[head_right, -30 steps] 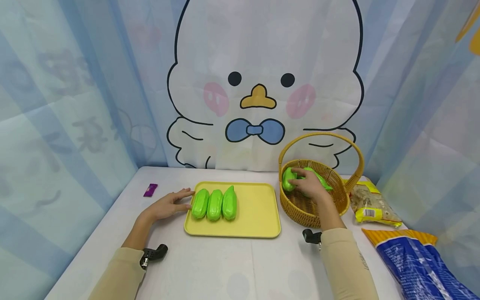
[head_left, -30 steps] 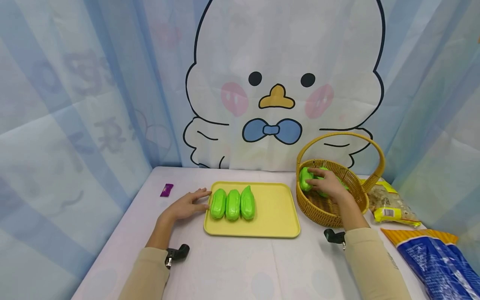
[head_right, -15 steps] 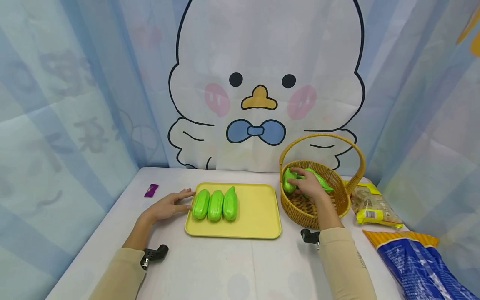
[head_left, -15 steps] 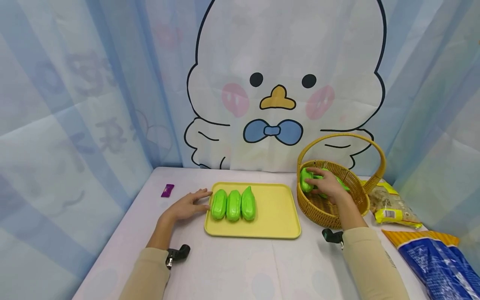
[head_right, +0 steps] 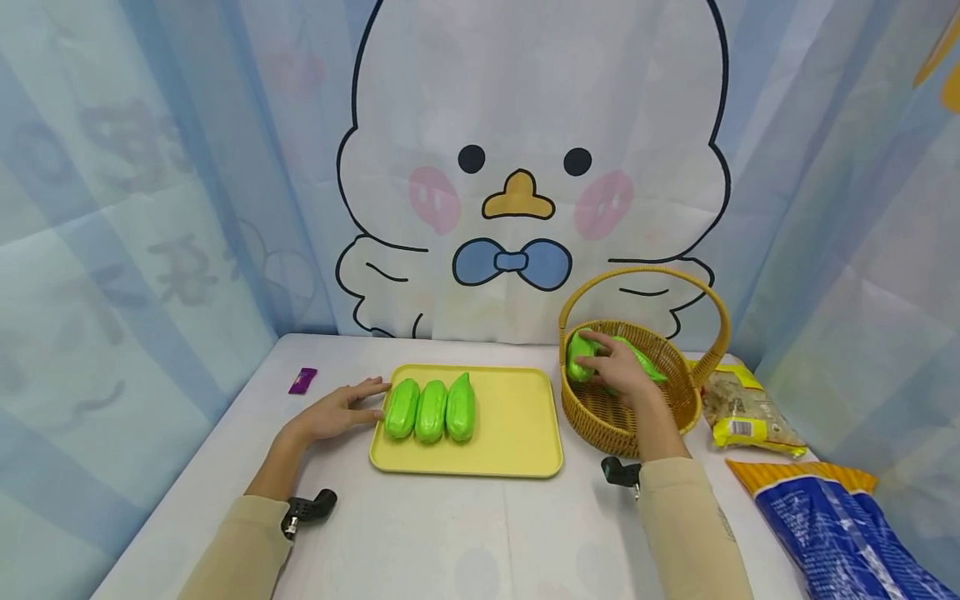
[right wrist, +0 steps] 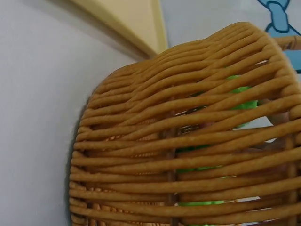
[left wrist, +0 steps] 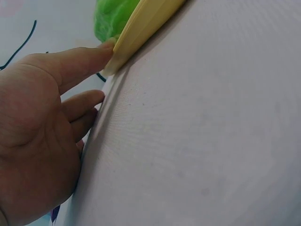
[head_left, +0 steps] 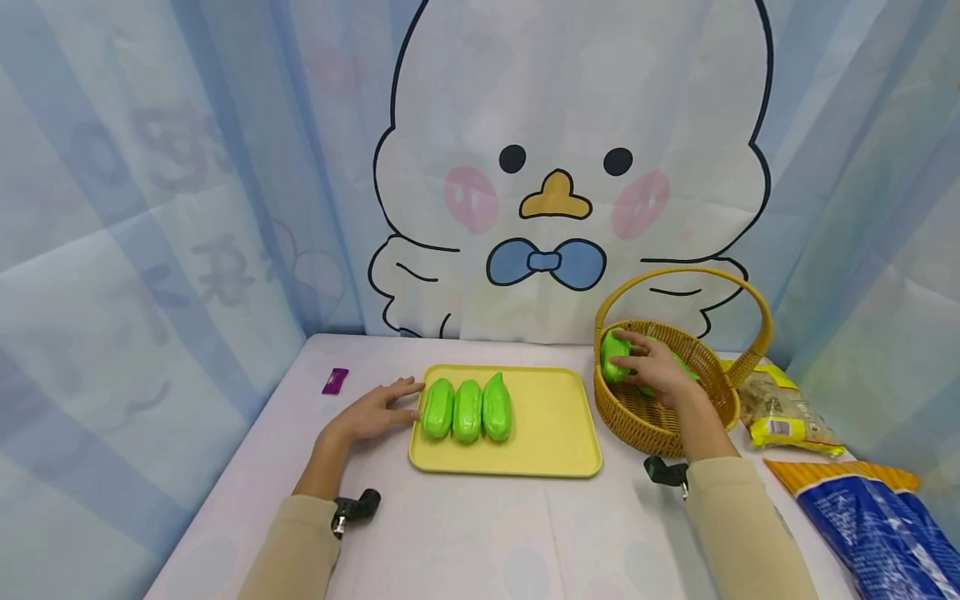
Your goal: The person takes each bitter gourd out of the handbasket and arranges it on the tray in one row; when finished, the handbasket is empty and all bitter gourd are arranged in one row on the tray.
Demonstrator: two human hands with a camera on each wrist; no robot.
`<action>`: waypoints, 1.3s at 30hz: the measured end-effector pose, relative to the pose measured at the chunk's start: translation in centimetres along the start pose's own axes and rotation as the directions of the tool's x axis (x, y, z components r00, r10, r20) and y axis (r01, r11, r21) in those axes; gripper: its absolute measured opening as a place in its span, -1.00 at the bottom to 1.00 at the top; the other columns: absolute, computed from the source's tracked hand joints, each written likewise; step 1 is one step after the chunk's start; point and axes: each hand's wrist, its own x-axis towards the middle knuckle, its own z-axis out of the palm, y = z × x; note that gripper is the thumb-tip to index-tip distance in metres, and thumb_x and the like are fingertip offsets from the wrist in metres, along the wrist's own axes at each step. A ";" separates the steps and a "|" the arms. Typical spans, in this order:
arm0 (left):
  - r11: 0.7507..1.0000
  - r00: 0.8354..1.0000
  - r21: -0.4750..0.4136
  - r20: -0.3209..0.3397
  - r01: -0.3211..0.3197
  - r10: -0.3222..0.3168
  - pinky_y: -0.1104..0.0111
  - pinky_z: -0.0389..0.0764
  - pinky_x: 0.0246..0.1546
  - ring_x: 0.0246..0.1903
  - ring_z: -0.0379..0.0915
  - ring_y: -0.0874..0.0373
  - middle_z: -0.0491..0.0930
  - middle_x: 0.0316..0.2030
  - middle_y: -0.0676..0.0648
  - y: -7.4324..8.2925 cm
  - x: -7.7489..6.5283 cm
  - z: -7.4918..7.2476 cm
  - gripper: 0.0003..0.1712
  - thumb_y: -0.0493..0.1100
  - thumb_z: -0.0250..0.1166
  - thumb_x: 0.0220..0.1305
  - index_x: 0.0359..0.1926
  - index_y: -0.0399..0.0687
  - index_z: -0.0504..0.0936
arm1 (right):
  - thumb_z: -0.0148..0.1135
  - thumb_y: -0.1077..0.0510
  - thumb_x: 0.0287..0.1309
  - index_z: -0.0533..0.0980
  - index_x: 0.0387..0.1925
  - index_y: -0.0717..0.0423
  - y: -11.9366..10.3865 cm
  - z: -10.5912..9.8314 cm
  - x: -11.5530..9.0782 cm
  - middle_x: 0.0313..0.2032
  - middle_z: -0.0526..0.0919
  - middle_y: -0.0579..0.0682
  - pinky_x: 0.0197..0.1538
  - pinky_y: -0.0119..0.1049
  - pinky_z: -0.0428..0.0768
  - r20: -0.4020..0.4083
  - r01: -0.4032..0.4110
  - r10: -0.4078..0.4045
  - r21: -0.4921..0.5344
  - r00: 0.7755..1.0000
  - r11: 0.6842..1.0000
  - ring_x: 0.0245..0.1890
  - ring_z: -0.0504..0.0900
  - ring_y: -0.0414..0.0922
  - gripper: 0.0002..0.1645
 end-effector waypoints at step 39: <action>1.000 1.000 0.003 -0.003 0.027 -0.027 -0.24 -0.25 0.61 0.66 -0.28 -0.24 0.06 0.64 -0.09 0.4 -0.3 0.0 -0.29 0.14 0.33 0.41 0.52 0.22 0.42 | 0.40 0.36 0.27 0.39 0.38 0.14 -3.1 0.9 -6.7 0.15 0.49 -0.01 -0.09 -0.34 0.77 0.128 0.441 -0.449 0.086 0.885 0.893 -0.04 0.61 -0.13 -0.32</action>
